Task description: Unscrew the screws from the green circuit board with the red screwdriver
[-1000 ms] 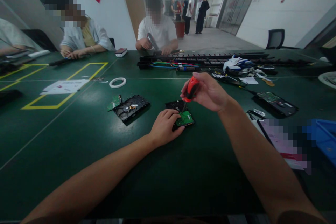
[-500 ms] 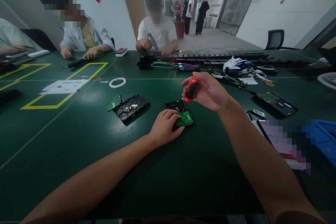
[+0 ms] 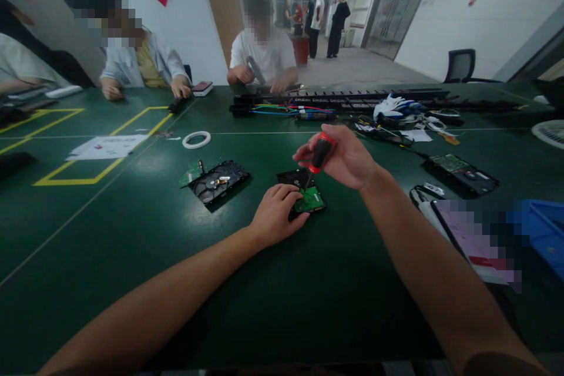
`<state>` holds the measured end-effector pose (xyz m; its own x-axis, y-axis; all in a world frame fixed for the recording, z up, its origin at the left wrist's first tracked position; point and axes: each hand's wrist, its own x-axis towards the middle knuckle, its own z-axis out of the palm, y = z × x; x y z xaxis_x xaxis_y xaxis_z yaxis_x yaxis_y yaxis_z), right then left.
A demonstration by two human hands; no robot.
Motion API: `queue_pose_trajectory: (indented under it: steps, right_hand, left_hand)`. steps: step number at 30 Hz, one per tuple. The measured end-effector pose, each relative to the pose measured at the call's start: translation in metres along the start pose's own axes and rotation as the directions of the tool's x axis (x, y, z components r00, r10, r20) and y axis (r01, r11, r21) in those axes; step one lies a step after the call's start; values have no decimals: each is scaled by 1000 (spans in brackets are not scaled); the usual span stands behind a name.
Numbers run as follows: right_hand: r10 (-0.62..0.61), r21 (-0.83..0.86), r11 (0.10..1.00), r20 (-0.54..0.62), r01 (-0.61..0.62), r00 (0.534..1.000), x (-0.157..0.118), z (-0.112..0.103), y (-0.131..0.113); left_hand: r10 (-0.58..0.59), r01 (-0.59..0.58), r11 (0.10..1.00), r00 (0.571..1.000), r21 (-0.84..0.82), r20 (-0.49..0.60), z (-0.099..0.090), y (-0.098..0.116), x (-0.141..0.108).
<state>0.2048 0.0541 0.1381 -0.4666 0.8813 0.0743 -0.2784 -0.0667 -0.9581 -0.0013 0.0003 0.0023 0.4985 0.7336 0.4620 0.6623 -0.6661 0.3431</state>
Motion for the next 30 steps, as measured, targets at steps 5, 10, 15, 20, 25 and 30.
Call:
queue_pose_trajectory:
  steps: [5,10,15,20,25,30]
  right_hand:
    - [24,2,1000,91,-24,996,-3,4,1]
    - [33,-73,997,90,-26,995,-6,2,-3]
    - [47,-88,995,73,-41,996,-6,-4,-7]
    - [56,-79,996,77,-50,995,-5,-10,-9]
    - [-4,-62,998,80,9,997,-2,-11,-5]
    - [-41,-26,999,109,45,993,0,-7,2]
  left_hand:
    - [-3,3,1000,1000,7,6,1,1,0]
    - [-1,1,1000,1000,8,8,2,0,1]
    - [0,0,1000,1000,19,9,2,-1,1]
    - [3,-3,1000,1000,14,3,3,-1,0]
    - [7,-7,1000,1000,15,-3,3,-2,-1]
    - [6,-6,1000,1000,11,-8,2,0,0]
